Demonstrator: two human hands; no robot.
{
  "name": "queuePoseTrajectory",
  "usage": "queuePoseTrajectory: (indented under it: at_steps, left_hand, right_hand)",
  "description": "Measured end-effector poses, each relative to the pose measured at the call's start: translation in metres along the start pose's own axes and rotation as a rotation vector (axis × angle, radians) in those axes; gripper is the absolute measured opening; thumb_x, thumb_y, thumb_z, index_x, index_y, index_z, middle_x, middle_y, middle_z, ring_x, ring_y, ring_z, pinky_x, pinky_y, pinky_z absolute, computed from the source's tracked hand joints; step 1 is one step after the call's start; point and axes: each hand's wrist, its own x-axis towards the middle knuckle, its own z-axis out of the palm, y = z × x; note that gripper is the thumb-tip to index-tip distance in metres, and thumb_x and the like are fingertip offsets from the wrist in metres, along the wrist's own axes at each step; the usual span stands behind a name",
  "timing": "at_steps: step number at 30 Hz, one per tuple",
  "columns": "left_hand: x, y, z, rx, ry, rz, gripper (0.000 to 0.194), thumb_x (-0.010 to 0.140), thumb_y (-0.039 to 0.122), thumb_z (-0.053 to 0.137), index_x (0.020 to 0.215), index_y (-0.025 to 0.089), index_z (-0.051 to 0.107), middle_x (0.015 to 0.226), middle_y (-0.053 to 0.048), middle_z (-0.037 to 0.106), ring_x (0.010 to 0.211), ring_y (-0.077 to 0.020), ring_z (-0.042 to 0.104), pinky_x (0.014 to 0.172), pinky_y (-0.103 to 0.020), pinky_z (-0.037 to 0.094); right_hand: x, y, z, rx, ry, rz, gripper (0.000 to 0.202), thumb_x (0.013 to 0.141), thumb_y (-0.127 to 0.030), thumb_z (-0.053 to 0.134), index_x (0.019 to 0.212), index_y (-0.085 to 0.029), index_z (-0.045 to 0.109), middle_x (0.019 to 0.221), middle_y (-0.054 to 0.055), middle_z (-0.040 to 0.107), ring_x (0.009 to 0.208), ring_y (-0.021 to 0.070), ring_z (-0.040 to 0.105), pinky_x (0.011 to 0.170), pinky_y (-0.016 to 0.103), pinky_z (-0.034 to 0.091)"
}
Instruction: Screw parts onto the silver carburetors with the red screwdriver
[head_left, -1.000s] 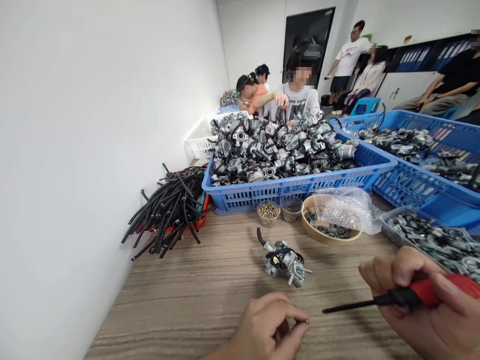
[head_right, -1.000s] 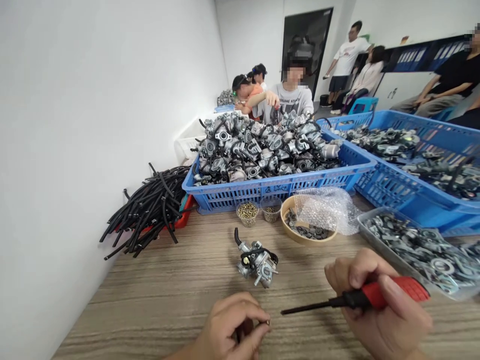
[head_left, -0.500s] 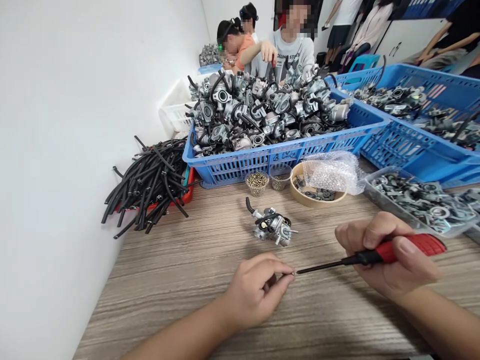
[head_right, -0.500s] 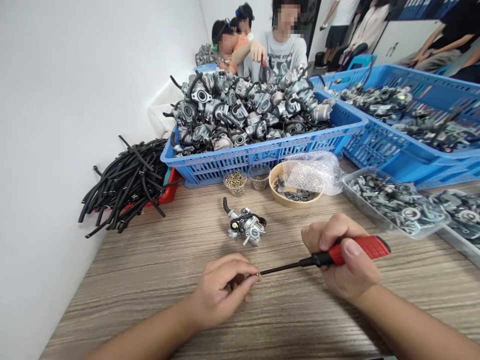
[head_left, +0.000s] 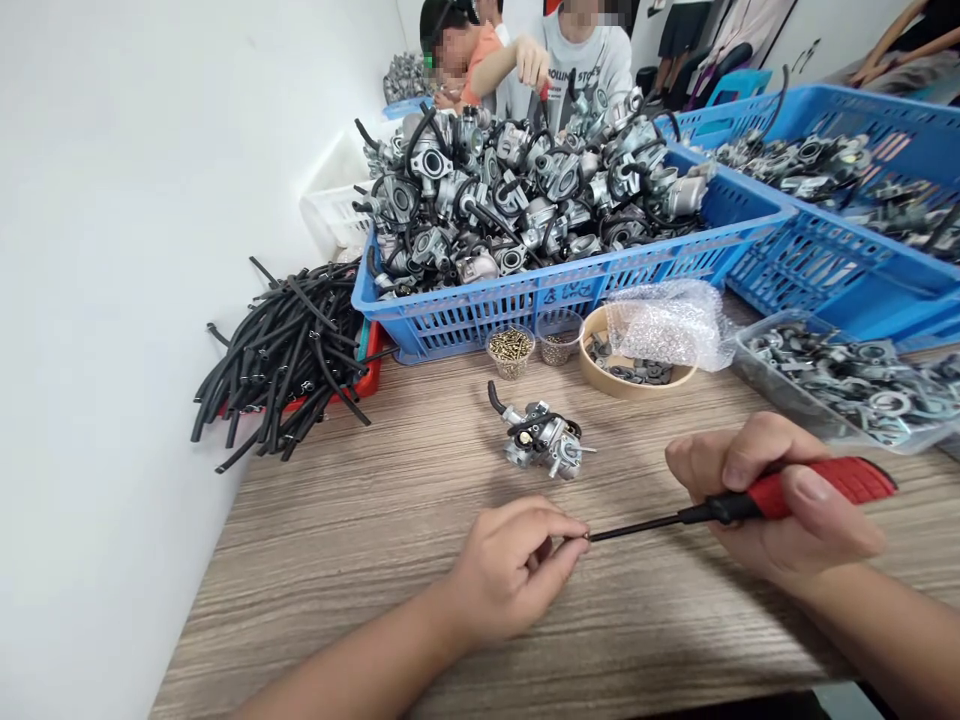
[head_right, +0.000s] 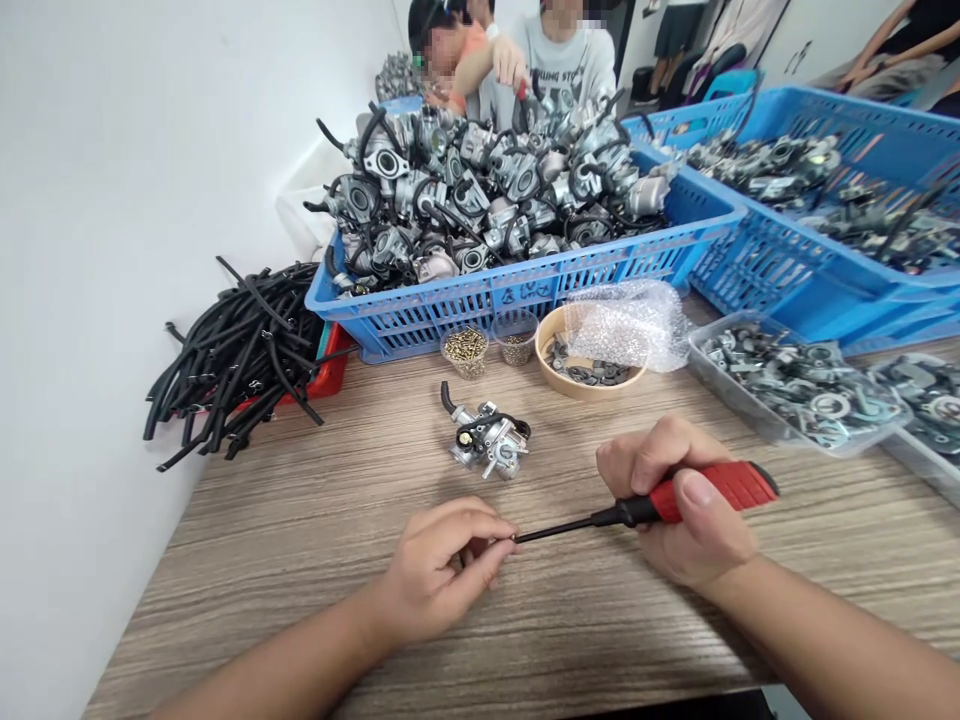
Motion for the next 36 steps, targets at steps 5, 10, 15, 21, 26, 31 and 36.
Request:
queuePoseTrajectory:
  at_steps: [5,10,15,21,26,31,36]
  left_hand:
    - [0.000,-0.001,-0.001,-0.003,-0.008,-0.006,0.013,0.111,0.017,0.076,0.120,0.011,0.084,0.100,-0.011,0.084,0.059,-0.0070,0.071,0.054,-0.015,0.057]
    - [0.001,-0.001,0.000,-0.017,0.003,0.015,0.012,0.109,0.013,0.078,0.118,0.009,0.083,0.097,-0.010,0.083,0.058,-0.0063,0.069,0.054,-0.014,0.055]
    - [0.000,-0.002,0.001,0.000,0.011,0.025,0.011,0.108,0.014,0.078,0.118,0.010,0.083,0.096,-0.010,0.082,0.060,-0.0071,0.068,0.053,-0.015,0.054]
    - [0.000,-0.003,0.000,0.067,-0.011,0.061,0.011,0.110,0.016,0.075,0.117,0.011,0.082,0.095,-0.010,0.082,0.064,-0.0100,0.070,0.057,-0.018,0.057]
    - [0.002,-0.004,-0.001,0.112,-0.036,0.090,0.011,0.109,0.014,0.076,0.118,0.010,0.081,0.098,-0.011,0.084,0.076,-0.0138,0.078,0.068,-0.020,0.064]
    - [0.001,-0.003,-0.001,0.165,-0.025,0.098,0.011,0.109,0.013,0.076,0.119,0.010,0.081,0.101,-0.012,0.085,0.081,-0.0164,0.082,0.073,-0.022,0.067]
    - [0.001,-0.002,-0.001,0.212,0.006,0.110,0.011,0.110,0.014,0.076,0.120,0.011,0.080,0.102,-0.012,0.086,0.082,-0.0166,0.083,0.071,-0.022,0.068]
  right_hand:
    - [0.000,0.004,-0.001,0.045,-0.006,-0.057,0.033,0.097,-0.047,0.072,0.075,-0.024,0.068,0.046,-0.004,0.038,0.040,0.0110,0.026,0.051,0.031,0.026]
    - [0.000,0.004,-0.003,0.057,-0.024,-0.054,0.031,0.099,-0.044,0.070,0.077,-0.023,0.068,0.048,-0.004,0.038,0.041,0.0103,0.027,0.053,0.030,0.027]
    - [-0.002,0.004,-0.001,0.009,-0.028,-0.031,0.036,0.101,-0.049,0.075,0.077,-0.024,0.066,0.049,-0.005,0.037,0.042,0.0109,0.027,0.052,0.031,0.026]
    - [-0.008,0.007,-0.002,0.015,-0.075,-0.068,0.029,0.104,-0.039,0.064,0.080,-0.023,0.067,0.053,-0.005,0.033,0.045,0.0107,0.026,0.054,0.031,0.022]
    - [-0.012,0.010,-0.005,-0.012,-0.098,-0.086,0.029,0.105,-0.037,0.061,0.080,-0.023,0.066,0.057,-0.004,0.032,0.047,0.0111,0.027,0.057,0.032,0.023]
    - [-0.012,0.014,-0.001,0.006,-0.063,-0.115,0.027,0.100,-0.040,0.063,0.079,-0.024,0.062,0.053,-0.006,0.032,0.043,0.0108,0.023,0.053,0.030,0.023]
    - [-0.010,0.015,0.003,0.030,-0.032,-0.091,0.027,0.099,-0.038,0.065,0.077,-0.023,0.062,0.052,-0.006,0.032,0.043,0.0107,0.022,0.052,0.031,0.022]
